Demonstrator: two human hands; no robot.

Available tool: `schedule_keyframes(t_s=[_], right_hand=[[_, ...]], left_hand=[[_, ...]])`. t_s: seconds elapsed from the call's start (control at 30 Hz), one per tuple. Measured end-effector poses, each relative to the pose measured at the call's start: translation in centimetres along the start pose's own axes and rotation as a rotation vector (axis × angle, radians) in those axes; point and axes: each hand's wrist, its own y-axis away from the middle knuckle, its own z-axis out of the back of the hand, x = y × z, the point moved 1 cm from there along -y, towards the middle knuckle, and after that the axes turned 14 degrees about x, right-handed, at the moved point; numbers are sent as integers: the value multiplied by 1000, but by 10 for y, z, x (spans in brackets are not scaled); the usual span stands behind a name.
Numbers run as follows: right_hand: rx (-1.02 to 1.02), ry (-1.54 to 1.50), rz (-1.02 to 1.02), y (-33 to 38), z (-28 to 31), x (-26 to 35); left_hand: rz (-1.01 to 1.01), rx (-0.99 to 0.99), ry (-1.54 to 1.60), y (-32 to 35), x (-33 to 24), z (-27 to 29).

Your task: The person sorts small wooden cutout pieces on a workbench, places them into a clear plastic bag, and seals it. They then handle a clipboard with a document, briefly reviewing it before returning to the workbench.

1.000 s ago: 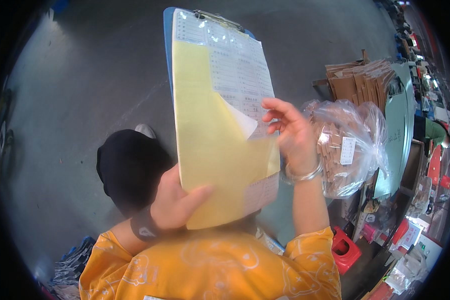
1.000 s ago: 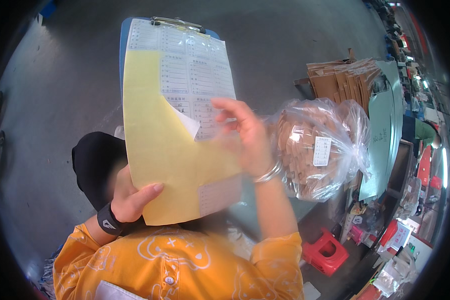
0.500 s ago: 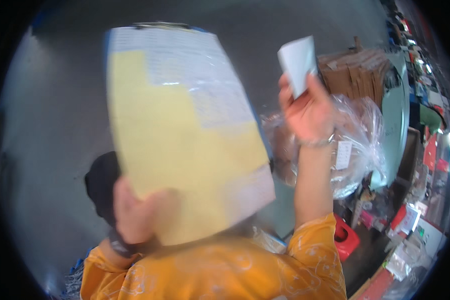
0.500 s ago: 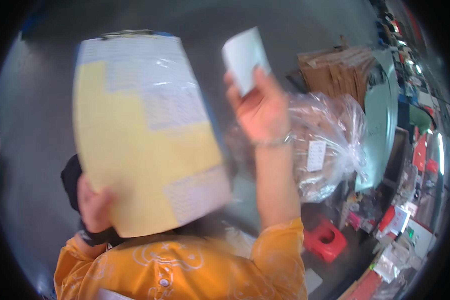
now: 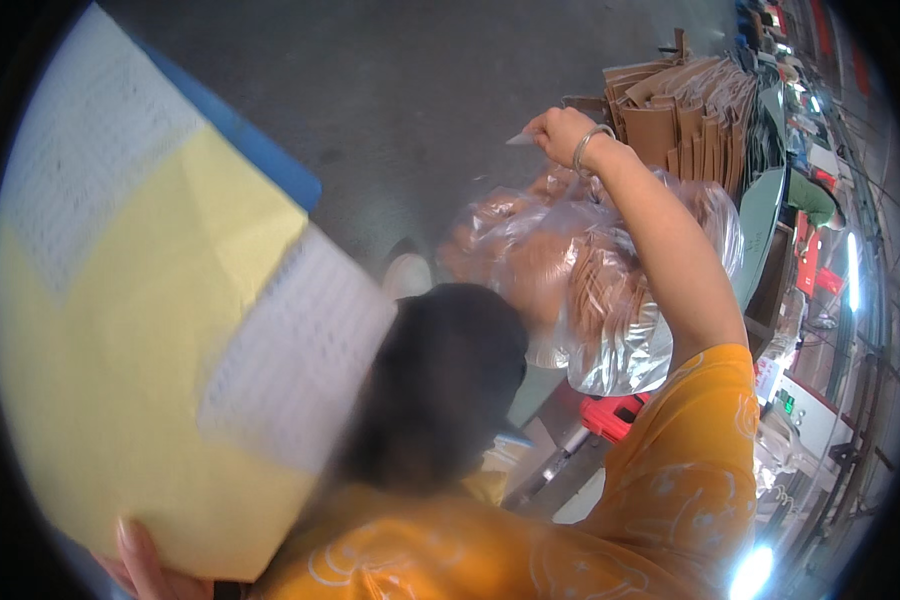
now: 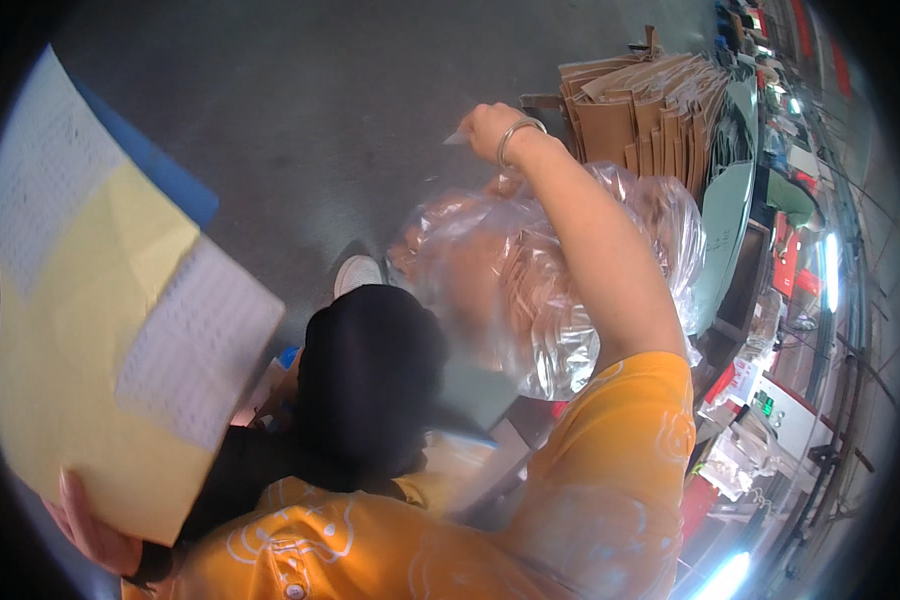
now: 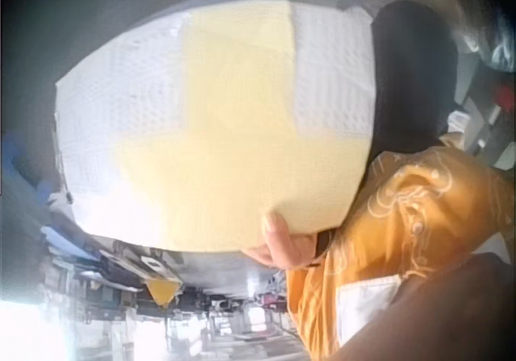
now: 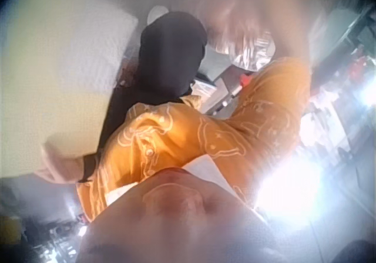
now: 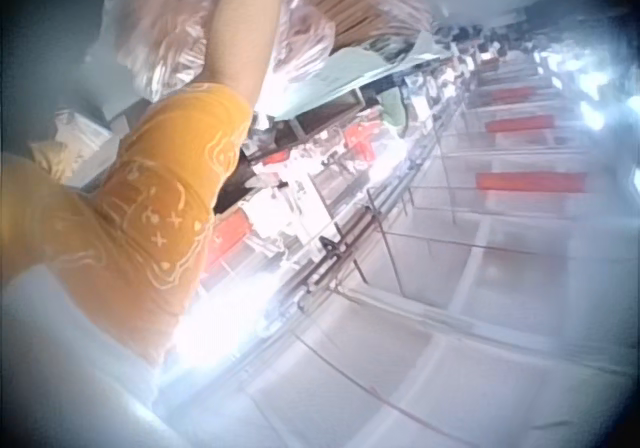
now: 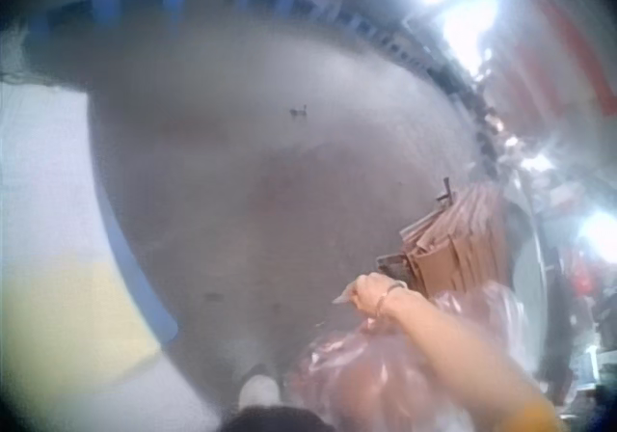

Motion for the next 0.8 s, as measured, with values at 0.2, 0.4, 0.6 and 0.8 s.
schedule_keyframes(t_s=[0.2,0.4,0.6,0.8], right_hand=[[202,-207,53,26,-13,-13],[243,-26,273,66,-11,-4],[916,-217,-36,58,-6,-6],[700,-42,37,43,-28,3]], left_hand=[[-370,-84,-413,-27,2,6],[-588,85,-597,-64,6,-10],[-644,214,-838,-65,14,12],[-394,171,-697,-53,5,-6]])
